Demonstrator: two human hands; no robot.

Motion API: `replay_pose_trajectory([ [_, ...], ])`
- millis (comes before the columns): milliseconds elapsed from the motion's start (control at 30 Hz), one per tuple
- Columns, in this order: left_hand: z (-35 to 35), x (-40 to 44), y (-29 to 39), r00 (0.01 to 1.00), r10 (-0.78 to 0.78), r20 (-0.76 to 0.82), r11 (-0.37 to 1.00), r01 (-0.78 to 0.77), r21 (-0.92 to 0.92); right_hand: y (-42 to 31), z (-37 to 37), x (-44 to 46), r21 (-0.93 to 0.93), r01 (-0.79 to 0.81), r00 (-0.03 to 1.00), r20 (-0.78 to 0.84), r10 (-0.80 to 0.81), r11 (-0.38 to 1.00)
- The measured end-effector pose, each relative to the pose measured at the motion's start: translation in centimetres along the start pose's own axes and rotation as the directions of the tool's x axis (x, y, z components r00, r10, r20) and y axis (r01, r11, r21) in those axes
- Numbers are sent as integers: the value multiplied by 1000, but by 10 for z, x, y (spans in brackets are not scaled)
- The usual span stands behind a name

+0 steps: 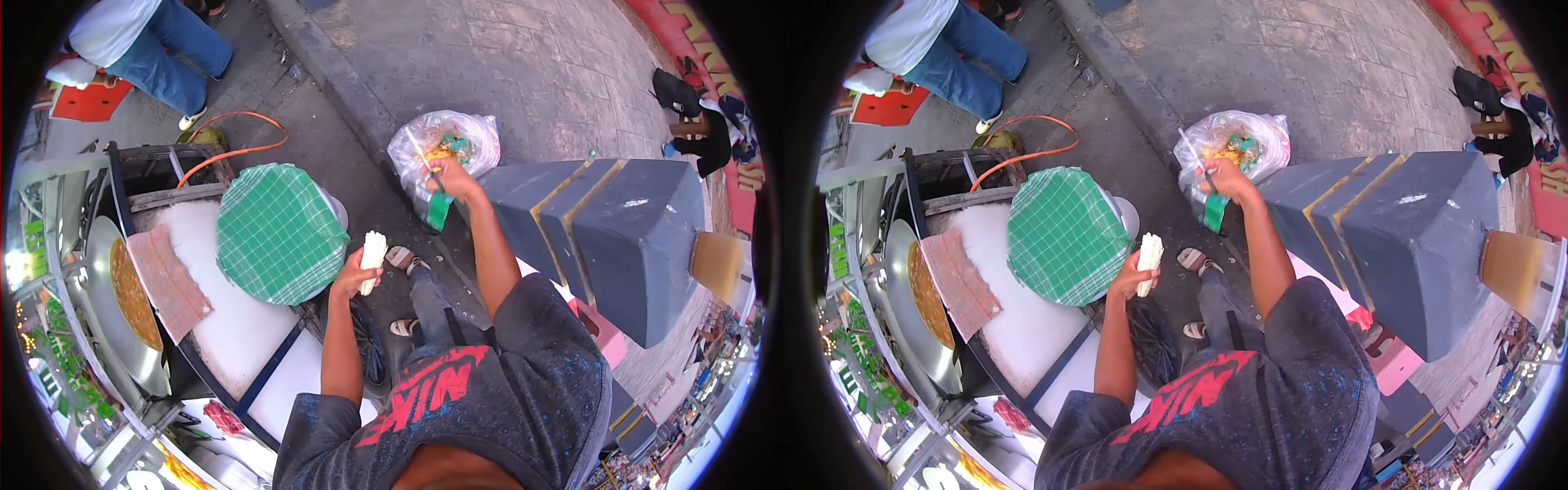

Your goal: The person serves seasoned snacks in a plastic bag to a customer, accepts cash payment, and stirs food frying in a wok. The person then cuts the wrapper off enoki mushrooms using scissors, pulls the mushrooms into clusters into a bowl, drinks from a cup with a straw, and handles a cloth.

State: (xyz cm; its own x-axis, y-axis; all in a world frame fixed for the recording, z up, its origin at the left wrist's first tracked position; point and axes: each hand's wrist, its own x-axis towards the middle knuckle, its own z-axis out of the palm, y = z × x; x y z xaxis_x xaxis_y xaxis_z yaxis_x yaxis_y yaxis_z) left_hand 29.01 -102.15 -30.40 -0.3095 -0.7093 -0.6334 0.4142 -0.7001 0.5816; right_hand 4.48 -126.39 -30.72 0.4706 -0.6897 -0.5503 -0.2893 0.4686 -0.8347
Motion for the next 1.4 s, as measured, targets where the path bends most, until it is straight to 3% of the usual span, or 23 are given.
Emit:
replay_pose_trajectory([
  [67, 1, 0, -3, 999, -4, -39, 1000, 3, -14, 27, -17, 47, -290, -27, 956, -287, -60, 957],
  [133, -1, 2, -13, 997, 3, -80, 1000, -5, -24, 51, -24, 88, -592, -167, 774, -574, -267, 788],
  [233, -1, 1, -27, 991, -28, -130, 998, 21, -54, 68, -22, 119, -668, -314, 672, -659, -339, 675],
  [333, -8, -3, -51, 983, -42, -179, 999, 41, -10, 121, -34, 141, -850, -236, 695, -486, -530, 470],
  [400, -12, -10, -67, 979, -70, -193, 998, 67, -22, 176, -56, 161, -790, -473, 800, -571, -186, 391],
  [467, -17, -15, -87, 971, -120, -206, 992, 107, -74, 231, -77, 171, -581, -661, 698, -708, 105, 474],
  [567, -19, -21, -110, 966, -124, -227, 983, 89, -158, 268, -103, 179, -625, -668, 731, -651, 204, 404],
  [667, -11, -28, -111, 964, -114, -239, 978, 67, -196, 246, -103, 164, -676, -503, 819, -572, 47, 538],
  [800, 8, -47, -96, 971, -25, -238, 981, -21, -192, 189, -69, 126, -509, -537, 749, -655, 103, 673],
  [933, 29, -90, -79, 952, 124, -280, 977, -166, -132, 146, -46, 84, -335, -468, 666, -742, 77, 818],
  [1067, 52, -161, -88, 917, 219, -333, 949, -280, -146, 132, -17, 49, -209, -329, 661, -748, 67, 921],
  [1133, 64, -199, -107, 867, 277, -415, 917, -368, -156, 110, 28, 0, -153, 211, 790, -555, -260, 965],
  [1167, 72, -224, -111, 857, 286, -428, 905, -389, -174, 105, 53, -11, -30, 306, 878, -378, -294, 952],
  [1267, 89, -290, -157, 779, 357, -515, 838, -511, -191, 40, 178, -116, 68, 156, 988, -26, -154, 985],
  [1333, 110, -338, -185, 667, 389, -635, 786, -600, -148, 24, 264, -185, 178, 179, 908, 349, -232, 968],
  [1400, 129, -382, -228, 537, 442, -719, 707, -701, -88, -6, 354, -272, -81, 373, 712, 664, -228, 924],
])
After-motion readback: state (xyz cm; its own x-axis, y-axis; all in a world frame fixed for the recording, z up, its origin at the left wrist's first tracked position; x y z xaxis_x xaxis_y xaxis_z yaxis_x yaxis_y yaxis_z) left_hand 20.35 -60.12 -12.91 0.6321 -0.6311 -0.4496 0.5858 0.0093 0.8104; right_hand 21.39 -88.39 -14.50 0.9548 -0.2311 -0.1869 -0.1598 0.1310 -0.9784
